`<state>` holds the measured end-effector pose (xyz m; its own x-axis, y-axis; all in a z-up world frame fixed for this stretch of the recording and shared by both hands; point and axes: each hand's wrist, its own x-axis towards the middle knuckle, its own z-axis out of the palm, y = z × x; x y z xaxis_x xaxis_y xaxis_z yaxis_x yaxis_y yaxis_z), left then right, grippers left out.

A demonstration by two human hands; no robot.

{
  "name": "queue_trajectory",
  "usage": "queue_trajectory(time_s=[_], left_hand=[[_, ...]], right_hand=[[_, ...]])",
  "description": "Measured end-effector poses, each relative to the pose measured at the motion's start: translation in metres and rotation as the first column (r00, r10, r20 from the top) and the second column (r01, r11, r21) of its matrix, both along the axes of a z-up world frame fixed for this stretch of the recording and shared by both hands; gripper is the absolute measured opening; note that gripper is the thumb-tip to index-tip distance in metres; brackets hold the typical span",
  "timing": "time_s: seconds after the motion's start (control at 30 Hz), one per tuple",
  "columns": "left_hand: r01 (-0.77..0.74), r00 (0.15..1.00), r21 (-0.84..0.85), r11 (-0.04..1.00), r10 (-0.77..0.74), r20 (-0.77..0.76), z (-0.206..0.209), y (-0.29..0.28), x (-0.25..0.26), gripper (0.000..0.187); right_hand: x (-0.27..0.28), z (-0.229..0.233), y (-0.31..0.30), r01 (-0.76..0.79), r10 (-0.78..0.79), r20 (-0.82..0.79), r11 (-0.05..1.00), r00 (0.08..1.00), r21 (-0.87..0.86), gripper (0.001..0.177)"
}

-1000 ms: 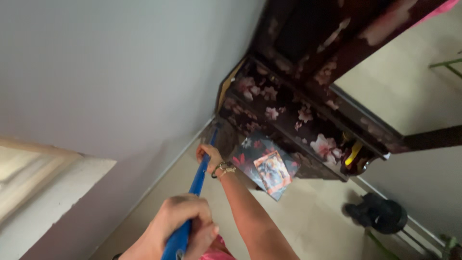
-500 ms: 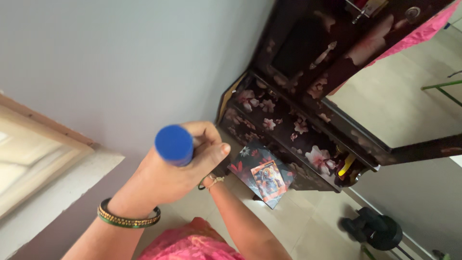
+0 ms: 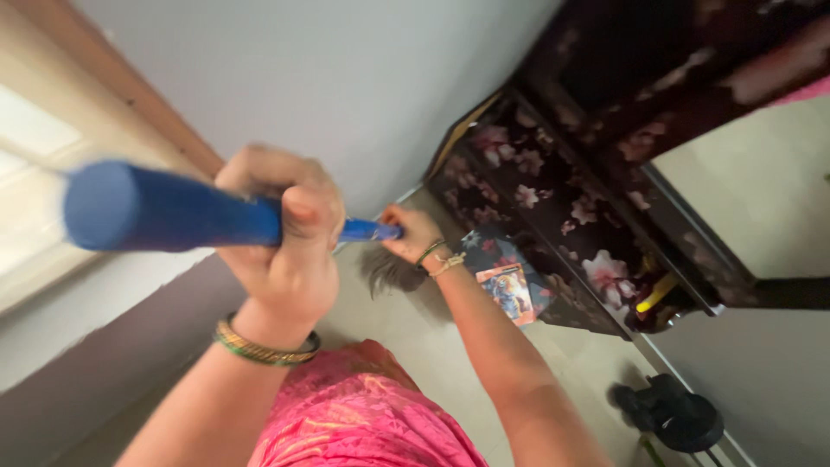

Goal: The person mops the floor using a mop, moving across the room and lifting a yellow scooter out of the way before continuing.

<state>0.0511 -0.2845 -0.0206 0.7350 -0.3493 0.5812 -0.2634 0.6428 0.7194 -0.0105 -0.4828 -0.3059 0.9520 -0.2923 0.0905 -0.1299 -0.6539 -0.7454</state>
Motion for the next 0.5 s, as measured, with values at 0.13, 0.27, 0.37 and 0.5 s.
queue_trajectory(time_s=[0.13, 0.27, 0.37, 0.5], left_hand=[[-0.020, 0.996, 0.234, 0.972, 0.040, -0.080, -0.062, 0.022, -0.001, 0.032], [0.269, 0.963, 0.370, 0.889, -0.250, -0.098, -0.063, 0.100, 0.007, 0.028], [0.287, 0.908, 0.527, 0.800, -0.403, 0.116, -0.035, 0.147, 0.009, 0.028], [0.319, 0.804, 0.592, 0.740, -0.542, 0.244, 0.010, 0.216, 0.001, 0.025]], right_hand=[[0.013, -0.050, 0.033, 0.256, -0.292, 0.248, 0.952, 0.924, 0.166, 0.017], [0.016, -0.068, 0.076, 0.234, -0.265, 0.119, 0.945, 0.957, 0.227, 0.025], [0.016, -0.048, 0.117, 0.000, -0.030, 0.117, 0.970, 0.993, 0.243, 0.017], [-0.001, -0.008, 0.205, -0.084, 0.112, -0.065, 0.940, 0.992, 0.332, 0.018]])
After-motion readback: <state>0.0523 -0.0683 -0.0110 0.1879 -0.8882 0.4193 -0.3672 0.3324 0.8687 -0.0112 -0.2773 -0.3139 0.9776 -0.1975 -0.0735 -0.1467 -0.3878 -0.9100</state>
